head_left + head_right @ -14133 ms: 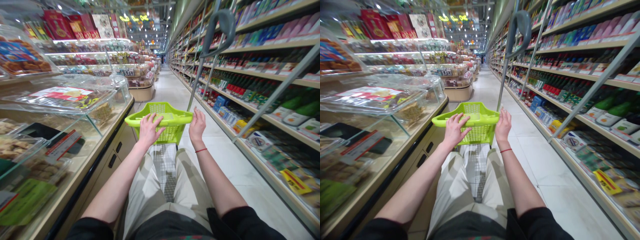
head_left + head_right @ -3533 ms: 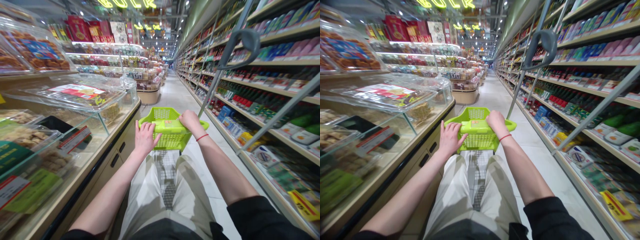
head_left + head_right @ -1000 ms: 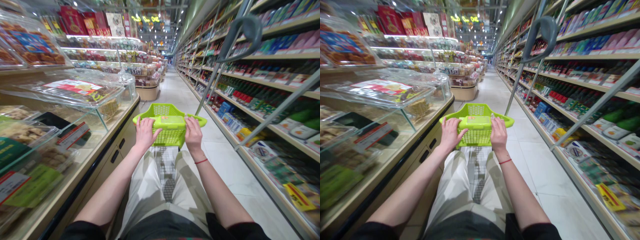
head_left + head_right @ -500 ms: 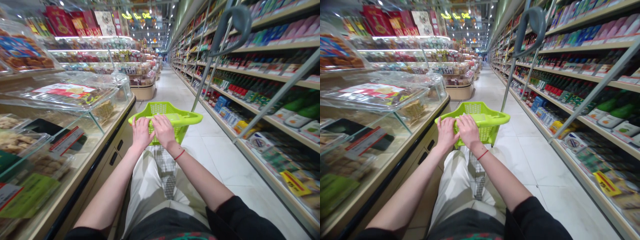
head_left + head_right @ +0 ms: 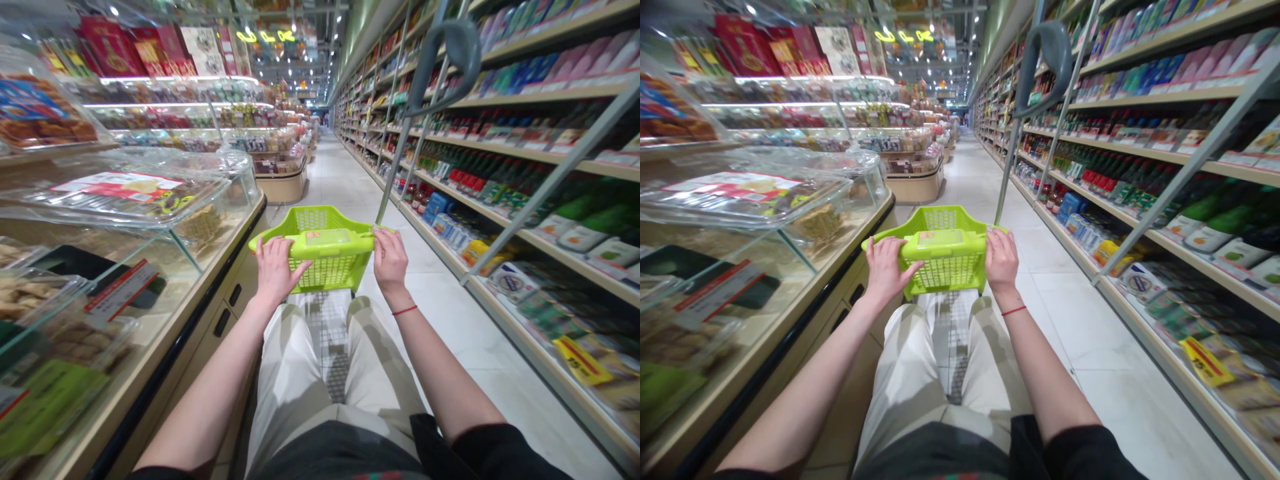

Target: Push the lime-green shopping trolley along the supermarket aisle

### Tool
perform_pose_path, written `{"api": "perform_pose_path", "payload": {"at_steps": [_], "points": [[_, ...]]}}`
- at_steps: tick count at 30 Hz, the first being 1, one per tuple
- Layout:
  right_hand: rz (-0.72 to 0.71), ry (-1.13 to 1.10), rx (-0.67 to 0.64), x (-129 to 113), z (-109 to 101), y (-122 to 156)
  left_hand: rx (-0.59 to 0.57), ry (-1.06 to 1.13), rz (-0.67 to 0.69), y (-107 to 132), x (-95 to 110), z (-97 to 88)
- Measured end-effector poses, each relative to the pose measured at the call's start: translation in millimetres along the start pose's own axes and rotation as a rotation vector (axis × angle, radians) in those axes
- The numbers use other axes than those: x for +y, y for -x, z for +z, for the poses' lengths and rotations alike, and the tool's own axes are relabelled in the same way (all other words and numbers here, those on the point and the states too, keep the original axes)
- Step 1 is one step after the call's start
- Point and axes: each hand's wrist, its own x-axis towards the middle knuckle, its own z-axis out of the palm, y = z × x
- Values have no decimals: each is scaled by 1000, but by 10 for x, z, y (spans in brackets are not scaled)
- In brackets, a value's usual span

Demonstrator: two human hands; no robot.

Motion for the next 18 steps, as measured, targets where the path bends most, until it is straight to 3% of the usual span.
{"api": "perform_pose_path", "payload": {"at_steps": [3, 6, 9, 13, 18], "points": [[-14, -35, 31, -266, 151, 28, 3, -2, -7, -9, 13, 6], [-153, -78, -38, -607, 342, 70, 5, -2, -9, -9, 12, 2], [-266, -89, -117, -749, 423, 92, -4, 8, -12, 2, -17, -10], [-281, -50, -155, -475, 284, 76, -4, 19, -14, 18, -82, -19], [-82, -27, -65, 55, -52, -22, 4, 11, -15, 16, -123, -20]]}}
